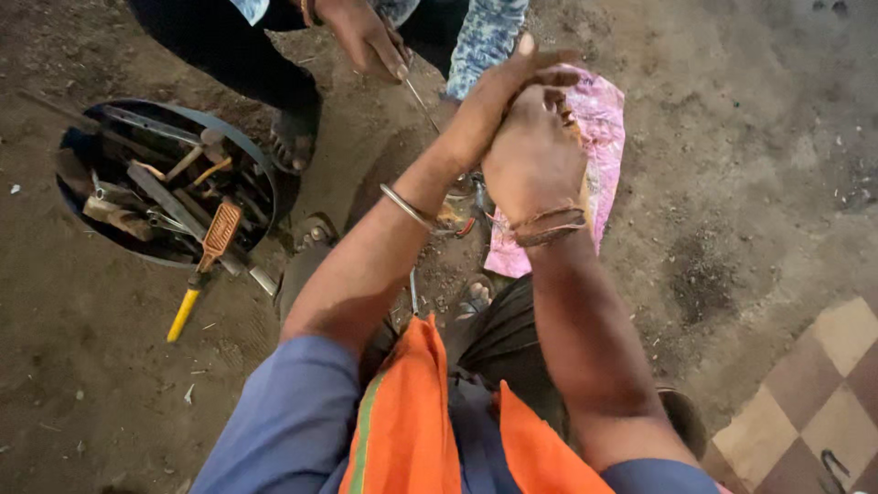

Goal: The person sits on the ground and uses a screwdriver and a metal rod to work on a cylindrical mechanical part held by another person. They repeatedly insert and turn the tools in the part's openings while the other person stabilizes it.

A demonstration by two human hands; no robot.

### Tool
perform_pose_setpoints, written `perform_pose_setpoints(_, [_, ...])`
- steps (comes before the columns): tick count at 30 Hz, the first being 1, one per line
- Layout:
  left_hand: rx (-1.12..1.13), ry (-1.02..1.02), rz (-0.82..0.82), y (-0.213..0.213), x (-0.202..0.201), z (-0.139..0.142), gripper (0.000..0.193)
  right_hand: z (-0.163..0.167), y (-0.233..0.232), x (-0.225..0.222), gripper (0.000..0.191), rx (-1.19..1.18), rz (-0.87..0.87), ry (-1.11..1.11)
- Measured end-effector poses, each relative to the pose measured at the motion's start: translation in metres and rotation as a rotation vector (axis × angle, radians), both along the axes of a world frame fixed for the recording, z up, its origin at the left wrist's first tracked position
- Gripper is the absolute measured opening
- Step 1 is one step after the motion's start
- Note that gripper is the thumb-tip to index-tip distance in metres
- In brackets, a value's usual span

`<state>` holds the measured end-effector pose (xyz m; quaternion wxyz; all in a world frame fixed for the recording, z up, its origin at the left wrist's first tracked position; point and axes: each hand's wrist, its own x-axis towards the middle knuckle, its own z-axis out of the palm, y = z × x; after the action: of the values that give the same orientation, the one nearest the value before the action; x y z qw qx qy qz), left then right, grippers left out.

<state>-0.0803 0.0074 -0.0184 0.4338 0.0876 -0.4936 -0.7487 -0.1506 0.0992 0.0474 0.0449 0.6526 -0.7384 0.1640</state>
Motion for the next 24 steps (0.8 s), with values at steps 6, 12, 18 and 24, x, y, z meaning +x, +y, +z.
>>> perform_pose_setpoints(6, [0.043, -0.055, 0.096, -0.015, 0.016, 0.014, 0.078, 0.018, -0.008, 0.002, 0.041, -0.061, 0.029, 0.265])
perform_pose_setpoints(12, [-0.097, -0.177, 0.1, 0.0, 0.003, 0.01, 0.056, 0.008, -0.019, -0.007, 0.023, 0.115, 0.222, 0.375])
perform_pose_setpoints(18, [-0.174, -0.421, 0.374, 0.031, 0.026, 0.021, 0.054, 0.01, -0.018, -0.032, 0.028, 0.078, 0.564, 0.241])
perform_pose_setpoints(24, [-0.395, -0.114, 0.596, 0.09, 0.053, 0.031, 0.067, 0.034, -0.067, -0.065, 0.032, 0.221, 1.239, 0.486])
